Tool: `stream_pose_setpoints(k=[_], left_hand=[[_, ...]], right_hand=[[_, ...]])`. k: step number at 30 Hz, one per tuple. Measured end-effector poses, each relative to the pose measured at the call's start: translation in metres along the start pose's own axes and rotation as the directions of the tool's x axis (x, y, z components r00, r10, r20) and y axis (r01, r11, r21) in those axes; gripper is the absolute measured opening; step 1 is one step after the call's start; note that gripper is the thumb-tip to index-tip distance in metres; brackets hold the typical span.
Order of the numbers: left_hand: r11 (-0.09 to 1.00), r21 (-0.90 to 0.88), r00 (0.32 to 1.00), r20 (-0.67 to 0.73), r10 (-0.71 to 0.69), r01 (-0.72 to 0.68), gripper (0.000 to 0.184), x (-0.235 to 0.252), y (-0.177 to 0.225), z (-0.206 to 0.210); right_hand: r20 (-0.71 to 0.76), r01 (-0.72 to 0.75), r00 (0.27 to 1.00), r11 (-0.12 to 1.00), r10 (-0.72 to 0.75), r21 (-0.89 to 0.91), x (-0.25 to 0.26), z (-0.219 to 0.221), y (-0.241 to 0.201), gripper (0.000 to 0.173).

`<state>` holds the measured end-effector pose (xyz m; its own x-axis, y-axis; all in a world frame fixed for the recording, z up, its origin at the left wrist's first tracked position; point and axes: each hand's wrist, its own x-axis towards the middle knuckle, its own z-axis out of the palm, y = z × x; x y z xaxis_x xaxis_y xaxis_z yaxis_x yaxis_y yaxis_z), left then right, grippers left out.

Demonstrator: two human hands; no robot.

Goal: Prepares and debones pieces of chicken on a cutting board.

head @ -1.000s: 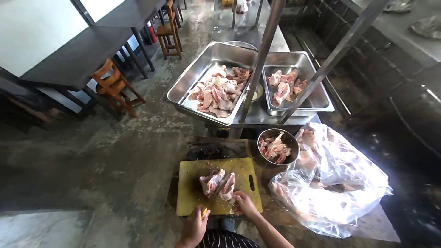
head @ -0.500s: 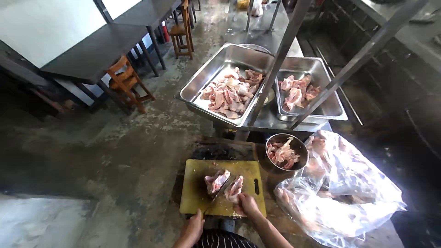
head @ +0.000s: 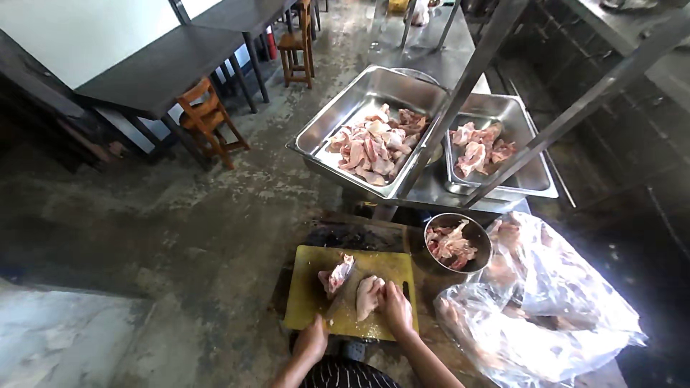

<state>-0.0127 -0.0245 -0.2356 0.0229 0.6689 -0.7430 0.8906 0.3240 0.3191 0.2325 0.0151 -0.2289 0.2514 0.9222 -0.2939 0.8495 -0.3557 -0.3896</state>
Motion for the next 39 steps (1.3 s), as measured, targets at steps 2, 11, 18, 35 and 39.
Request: stream_pose_setpoints(k=[2,11,18,35,39], left_hand=[[1.000,-0.012,1.000,0.007,0.017,-0.017,0.056,-0.001,-0.002,0.000],[0.981,-0.167,0.990,0.089,0.111,-0.095,0.054,-0.042,0.024,-0.014],[0.956,-0.267,0.986,0.081,0.147,-0.120,0.058,-0.014,0.045,-0.001],[0.988,0.011,0.987,-0.057,0.152,-0.152,0.056,-0.017,0.048,-0.012],[0.981,0.104,0.987,0.027,0.159,-0.161,0.054,-0.038,0.055,-0.018]], right_hand=[[0.028,-0.020,0.999,1.000,0.020,-0.002,0.002,-0.002,-0.003,0.033],[0.219,-0.226,0.958,0.957,0.185,0.182,0.019,-0.017,-0.012,0.039],[0.279,-0.362,0.920,0.872,0.276,0.330,0.015,-0.008,-0.019,0.042],[0.273,-0.338,0.941,0.564,0.200,0.754,0.011,0.009,0.016,0.030],[0.274,-0.358,0.934,0.584,0.230,0.729,0.010,0.002,0.008,0.030]])
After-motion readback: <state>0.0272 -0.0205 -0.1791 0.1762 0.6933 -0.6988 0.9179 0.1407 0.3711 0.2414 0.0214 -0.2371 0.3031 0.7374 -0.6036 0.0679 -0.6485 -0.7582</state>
